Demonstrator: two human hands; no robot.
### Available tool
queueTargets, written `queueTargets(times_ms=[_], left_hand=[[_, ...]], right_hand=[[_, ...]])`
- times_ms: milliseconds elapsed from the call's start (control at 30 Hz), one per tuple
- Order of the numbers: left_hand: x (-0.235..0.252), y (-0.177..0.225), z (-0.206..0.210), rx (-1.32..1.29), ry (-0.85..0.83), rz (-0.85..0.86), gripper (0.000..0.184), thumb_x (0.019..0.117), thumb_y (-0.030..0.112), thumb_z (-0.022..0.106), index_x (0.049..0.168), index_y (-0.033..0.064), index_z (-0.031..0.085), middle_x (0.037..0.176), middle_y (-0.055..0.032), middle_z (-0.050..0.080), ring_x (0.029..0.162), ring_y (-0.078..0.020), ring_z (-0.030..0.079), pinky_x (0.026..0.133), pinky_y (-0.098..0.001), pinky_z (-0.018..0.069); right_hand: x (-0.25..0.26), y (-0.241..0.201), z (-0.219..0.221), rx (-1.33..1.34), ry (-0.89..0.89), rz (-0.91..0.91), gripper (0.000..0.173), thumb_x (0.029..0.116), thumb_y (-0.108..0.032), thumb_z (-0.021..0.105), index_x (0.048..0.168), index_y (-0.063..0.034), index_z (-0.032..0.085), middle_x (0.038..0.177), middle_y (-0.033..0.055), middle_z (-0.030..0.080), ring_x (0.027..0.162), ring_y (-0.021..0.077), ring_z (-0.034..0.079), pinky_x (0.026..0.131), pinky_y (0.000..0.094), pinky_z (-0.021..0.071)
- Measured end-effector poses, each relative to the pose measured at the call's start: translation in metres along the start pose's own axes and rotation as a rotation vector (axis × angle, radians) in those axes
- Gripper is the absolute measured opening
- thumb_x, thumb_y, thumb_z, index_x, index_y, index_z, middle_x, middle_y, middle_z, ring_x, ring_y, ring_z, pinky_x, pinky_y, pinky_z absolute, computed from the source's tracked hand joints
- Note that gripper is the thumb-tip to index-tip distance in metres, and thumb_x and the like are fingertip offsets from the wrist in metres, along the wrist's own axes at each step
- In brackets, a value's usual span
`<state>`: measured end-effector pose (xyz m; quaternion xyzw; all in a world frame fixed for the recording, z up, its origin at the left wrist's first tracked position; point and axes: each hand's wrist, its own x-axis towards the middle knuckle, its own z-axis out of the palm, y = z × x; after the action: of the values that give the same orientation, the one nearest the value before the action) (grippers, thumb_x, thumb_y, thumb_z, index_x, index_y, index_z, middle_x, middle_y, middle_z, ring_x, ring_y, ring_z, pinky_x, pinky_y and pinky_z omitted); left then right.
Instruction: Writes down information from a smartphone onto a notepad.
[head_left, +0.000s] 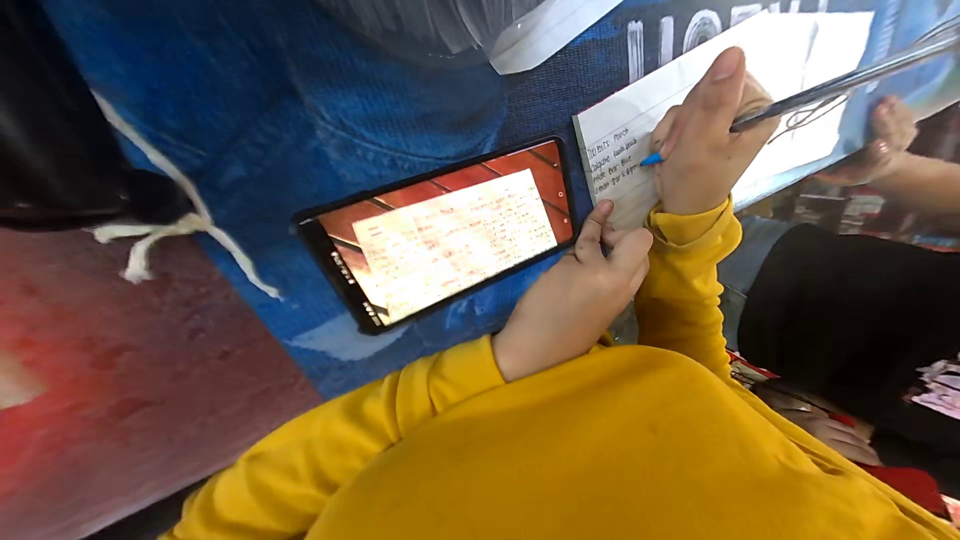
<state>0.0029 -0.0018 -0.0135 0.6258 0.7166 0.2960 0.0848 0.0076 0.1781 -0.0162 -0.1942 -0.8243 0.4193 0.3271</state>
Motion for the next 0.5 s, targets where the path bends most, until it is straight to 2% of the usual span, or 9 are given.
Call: queueTargets(times_ms=[33,100,133,200,300,333,433,500], left_hand=[[0.0001,0.0000,0.0003,0.002,0.006,0.000,0.020,0.0929,-0.009,0.058,0.110,0.0007,0.063,0.109,-0.0161,0.063,0.114,-0.0365,0.063,0.081,-0.0327,0.0557],[0.0002,0.0001,0.0003,-0.015,0.007,-0.005,0.020,0.0931,-0.009,0.057,0.109,0.0007,0.063,0.111,-0.0163,0.063,0.115,-0.0363,0.062,0.087,-0.0335,0.0540],[0.0002,-0.0003,0.0007,-0.020,0.010,-0.005,0.020,0.0930,-0.009,0.058,0.109,0.0008,0.063,0.111,-0.0163,0.063,0.115,-0.0365,0.062,0.085,-0.0328,0.0545],[-0.0004,-0.0003,0.0013,-0.013,0.020,-0.002,0.020,0.0929,-0.009,0.057,0.109,0.0008,0.063,0.111,-0.0158,0.064,0.116,-0.0361,0.062,0.091,-0.0338,0.0529],[0.0001,-0.0004,0.0011,0.008,0.002,0.006,0.021,0.0931,-0.010,0.057,0.110,0.0013,0.063,0.111,-0.0156,0.063,0.117,-0.0360,0.061,0.092,-0.0344,0.0523],[0.0001,-0.0004,0.0010,0.005,-0.008,0.002,0.020,0.0936,-0.009,0.056,0.110,0.0015,0.062,0.112,-0.0157,0.062,0.117,-0.0362,0.061,0.092,-0.0342,0.0525],[-0.0005,0.0000,0.0001,-0.054,-0.017,-0.013,0.021,0.0931,-0.008,0.058,0.111,0.0006,0.063,0.111,-0.0167,0.062,0.116,-0.0379,0.062,0.080,-0.0330,0.0560],[-0.0002,0.0003,0.0002,-0.088,-0.005,-0.025,0.021,0.0920,-0.008,0.060,0.111,0.0004,0.064,0.111,-0.0173,0.063,0.116,-0.0379,0.062,0.077,-0.0328,0.0562]], right_hand=[[0.0003,-0.0003,-0.0006,-0.004,-0.007,0.005,0.045,0.1003,-0.004,0.046,0.060,-0.0234,0.043,0.049,-0.0156,0.044,0.041,-0.0049,0.043,0.041,0.0160,0.0381],[0.0010,-0.0008,-0.0022,-0.006,-0.019,0.013,0.045,0.1010,-0.004,0.045,0.061,-0.0235,0.044,0.050,-0.0162,0.045,0.042,-0.0054,0.044,0.043,0.0154,0.0391],[0.0016,-0.0007,-0.0021,-0.001,-0.020,0.016,0.045,0.1016,-0.004,0.044,0.061,-0.0236,0.044,0.050,-0.0165,0.046,0.042,-0.0058,0.045,0.043,0.0149,0.0396],[0.0018,-0.0001,-0.0017,0.007,-0.024,0.015,0.045,0.1013,-0.004,0.043,0.061,-0.0238,0.044,0.050,-0.0166,0.045,0.042,-0.0059,0.044,0.042,0.0149,0.0388],[0.0012,0.0001,-0.0015,-0.011,-0.013,0.021,0.044,0.1011,-0.005,0.045,0.061,-0.0236,0.043,0.050,-0.0165,0.043,0.042,-0.0056,0.042,0.043,0.0157,0.0373],[0.0011,0.0000,-0.0010,-0.015,0.001,0.024,0.044,0.1014,-0.005,0.044,0.062,-0.0236,0.043,0.050,-0.0163,0.043,0.042,-0.0054,0.042,0.042,0.0160,0.0375],[0.0007,-0.0005,-0.0014,-0.041,0.000,0.032,0.044,0.1022,-0.005,0.044,0.061,-0.0231,0.043,0.050,-0.0160,0.044,0.042,-0.0050,0.043,0.043,0.0162,0.0387],[0.0007,0.0009,-0.0027,-0.062,-0.012,0.015,0.045,0.1017,-0.006,0.046,0.060,-0.0231,0.042,0.050,-0.0158,0.043,0.042,-0.0051,0.042,0.043,0.0163,0.0381]])
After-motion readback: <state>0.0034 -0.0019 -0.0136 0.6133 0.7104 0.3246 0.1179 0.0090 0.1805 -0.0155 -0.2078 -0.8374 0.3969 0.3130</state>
